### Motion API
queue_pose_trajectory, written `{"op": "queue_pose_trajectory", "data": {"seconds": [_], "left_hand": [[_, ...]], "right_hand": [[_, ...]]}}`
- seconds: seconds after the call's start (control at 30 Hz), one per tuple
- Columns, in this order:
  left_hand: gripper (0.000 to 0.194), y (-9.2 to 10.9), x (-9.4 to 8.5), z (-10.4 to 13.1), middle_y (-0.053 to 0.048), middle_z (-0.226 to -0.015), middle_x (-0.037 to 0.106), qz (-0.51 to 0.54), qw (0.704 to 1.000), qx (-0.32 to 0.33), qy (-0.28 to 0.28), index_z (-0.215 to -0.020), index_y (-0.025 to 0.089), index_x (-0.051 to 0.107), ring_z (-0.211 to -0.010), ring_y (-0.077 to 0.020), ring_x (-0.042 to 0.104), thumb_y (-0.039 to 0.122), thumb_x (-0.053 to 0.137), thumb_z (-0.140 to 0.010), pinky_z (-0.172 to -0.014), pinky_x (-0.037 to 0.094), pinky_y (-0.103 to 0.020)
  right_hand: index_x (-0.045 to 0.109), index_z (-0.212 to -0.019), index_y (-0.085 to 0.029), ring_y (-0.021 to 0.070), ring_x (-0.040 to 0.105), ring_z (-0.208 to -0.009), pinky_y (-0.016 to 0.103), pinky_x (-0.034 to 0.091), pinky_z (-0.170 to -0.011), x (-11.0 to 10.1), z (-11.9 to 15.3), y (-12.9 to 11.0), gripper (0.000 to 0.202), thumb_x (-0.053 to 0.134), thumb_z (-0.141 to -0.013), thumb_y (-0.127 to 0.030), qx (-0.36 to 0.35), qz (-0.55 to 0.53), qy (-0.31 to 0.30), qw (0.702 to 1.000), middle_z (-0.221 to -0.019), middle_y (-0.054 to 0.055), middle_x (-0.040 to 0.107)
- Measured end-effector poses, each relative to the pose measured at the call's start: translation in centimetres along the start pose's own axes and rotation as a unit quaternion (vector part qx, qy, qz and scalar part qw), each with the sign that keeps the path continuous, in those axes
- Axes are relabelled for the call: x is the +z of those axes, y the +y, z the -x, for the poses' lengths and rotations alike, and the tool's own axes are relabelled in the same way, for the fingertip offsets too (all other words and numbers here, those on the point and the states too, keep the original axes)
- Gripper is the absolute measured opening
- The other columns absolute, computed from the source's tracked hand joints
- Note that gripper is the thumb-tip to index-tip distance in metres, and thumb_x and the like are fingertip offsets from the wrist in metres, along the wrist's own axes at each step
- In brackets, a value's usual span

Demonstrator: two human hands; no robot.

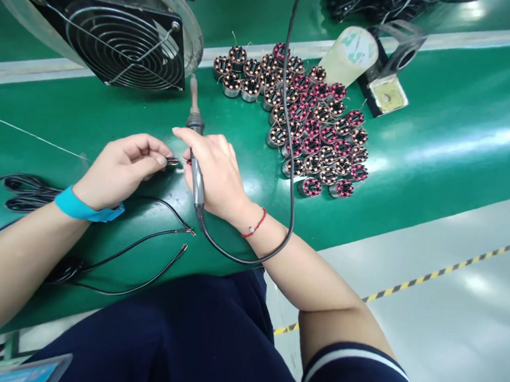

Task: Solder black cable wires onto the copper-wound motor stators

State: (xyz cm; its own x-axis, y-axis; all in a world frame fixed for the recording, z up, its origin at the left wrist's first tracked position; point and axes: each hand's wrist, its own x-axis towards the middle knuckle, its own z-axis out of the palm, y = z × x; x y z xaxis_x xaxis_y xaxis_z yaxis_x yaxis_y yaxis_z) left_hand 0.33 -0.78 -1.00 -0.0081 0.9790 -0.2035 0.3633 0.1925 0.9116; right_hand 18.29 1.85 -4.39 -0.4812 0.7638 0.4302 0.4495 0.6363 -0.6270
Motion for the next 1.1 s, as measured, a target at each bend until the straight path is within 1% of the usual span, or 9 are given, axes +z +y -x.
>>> {"op": "queue_pose_trajectory", "data": {"seconds": [0.13, 0.23, 0.43, 0.6, 0.67, 0.8, 0.93, 1.0, 1.1], "left_hand": [[0.006, 0.0, -0.2, 0.0, 0.003, -0.064, 0.054, 0.014, 1.000, 0.002, -0.007, -0.074, 0.019, 0.053, -0.053, -0.0086, 0.043, 0.019, 0.059, -0.072, -0.051, 0.038, -0.022], [0.007, -0.1, -0.4, 0.1, 0.003, -0.062, 0.052, -0.002, 1.000, 0.022, -0.019, -0.071, 0.018, 0.053, -0.052, -0.0084, 0.044, 0.019, 0.059, -0.074, -0.050, 0.037, -0.022], [0.009, -0.5, -0.7, 0.6, 0.001, -0.071, 0.060, -0.055, 0.994, 0.096, -0.022, -0.078, 0.017, 0.061, -0.060, -0.0109, 0.051, 0.026, 0.064, -0.079, -0.056, 0.041, -0.025], [0.009, -0.5, -0.6, 0.8, -0.002, -0.081, 0.063, -0.169, 0.965, 0.199, -0.014, -0.080, 0.018, 0.066, -0.076, -0.0157, 0.058, 0.023, 0.059, -0.084, -0.070, 0.044, -0.029], [0.010, -0.4, -0.6, 0.9, -0.002, -0.081, 0.063, -0.199, 0.955, 0.219, -0.011, -0.080, 0.019, 0.066, -0.079, -0.0164, 0.058, 0.022, 0.057, -0.084, -0.073, 0.044, -0.029], [0.011, -0.1, -0.5, 0.9, -0.002, -0.078, 0.060, -0.216, 0.959, 0.185, 0.007, -0.078, 0.019, 0.065, -0.071, -0.0151, 0.053, 0.024, 0.057, -0.083, -0.069, 0.042, -0.028], [0.012, 0.0, -0.5, 0.9, -0.001, -0.074, 0.058, -0.196, 0.972, 0.130, 0.025, -0.075, 0.019, 0.065, -0.066, -0.0137, 0.049, 0.026, 0.058, -0.082, -0.063, 0.040, -0.027], [0.012, 0.0, -0.5, 0.8, -0.001, -0.075, 0.058, -0.184, 0.976, 0.117, 0.027, -0.075, 0.018, 0.064, -0.065, -0.0132, 0.049, 0.026, 0.059, -0.081, -0.062, 0.039, -0.026], [0.010, 0.0, -0.6, 0.8, -0.001, -0.075, 0.057, -0.158, 0.981, 0.108, 0.021, -0.074, 0.018, 0.064, -0.064, -0.0123, 0.048, 0.024, 0.060, -0.080, -0.061, 0.038, -0.026]], "right_hand": [[0.044, -0.128, -0.025, 0.0208, 0.053, -0.094, 0.038, 0.042, -0.089, 0.2, 0.2, -0.4, 0.044, 0.047, -0.086, -0.015, -0.044, 0.019, 0.017, 0.999, -0.093, 0.000, 0.066], [0.044, -0.126, -0.025, 0.0195, 0.055, -0.091, 0.037, 0.042, -0.085, 0.5, 0.2, -0.5, 0.035, 0.045, -0.091, -0.020, -0.050, 0.012, 0.012, 0.999, -0.091, -0.001, 0.066], [0.045, -0.125, -0.024, 0.0186, 0.056, -0.091, 0.037, 0.044, -0.088, 0.5, 0.1, -0.3, 0.038, 0.053, -0.089, -0.018, -0.023, -0.069, 0.026, 0.997, -0.089, -0.002, 0.065], [0.043, -0.129, -0.024, 0.0164, 0.060, -0.089, 0.037, 0.048, -0.092, 0.8, 0.2, -0.2, 0.044, 0.054, -0.087, -0.017, 0.021, -0.151, 0.011, 0.988, -0.088, -0.003, 0.064], [0.042, -0.129, -0.023, 0.0159, 0.061, -0.087, 0.036, 0.049, -0.092, 0.8, 0.3, -0.3, 0.045, 0.054, -0.087, -0.018, 0.043, -0.167, 0.001, 0.985, -0.087, -0.003, 0.064], [0.040, -0.132, -0.023, 0.0173, 0.062, -0.091, 0.038, 0.050, -0.096, 0.4, 0.3, -0.3, 0.048, 0.053, -0.086, -0.018, 0.060, -0.148, -0.010, 0.987, -0.092, 0.000, 0.064], [0.037, -0.135, -0.023, 0.0206, 0.059, -0.108, 0.042, 0.045, -0.104, -0.7, 0.4, 0.3, 0.055, 0.052, -0.083, -0.016, 0.070, -0.087, 0.018, 0.994, -0.111, 0.005, 0.063], [0.034, -0.137, -0.024, 0.0224, 0.056, -0.115, 0.045, 0.044, -0.105, -1.3, 0.5, 0.8, 0.058, 0.052, -0.083, -0.017, 0.075, -0.069, -0.006, 0.995, -0.120, 0.007, 0.060], [0.032, -0.138, -0.026, 0.0228, 0.058, -0.113, 0.046, 0.047, -0.100, -1.5, 0.6, 1.2, 0.058, 0.052, -0.084, -0.019, 0.071, -0.071, -0.082, 0.992, -0.122, 0.007, 0.060]]}}
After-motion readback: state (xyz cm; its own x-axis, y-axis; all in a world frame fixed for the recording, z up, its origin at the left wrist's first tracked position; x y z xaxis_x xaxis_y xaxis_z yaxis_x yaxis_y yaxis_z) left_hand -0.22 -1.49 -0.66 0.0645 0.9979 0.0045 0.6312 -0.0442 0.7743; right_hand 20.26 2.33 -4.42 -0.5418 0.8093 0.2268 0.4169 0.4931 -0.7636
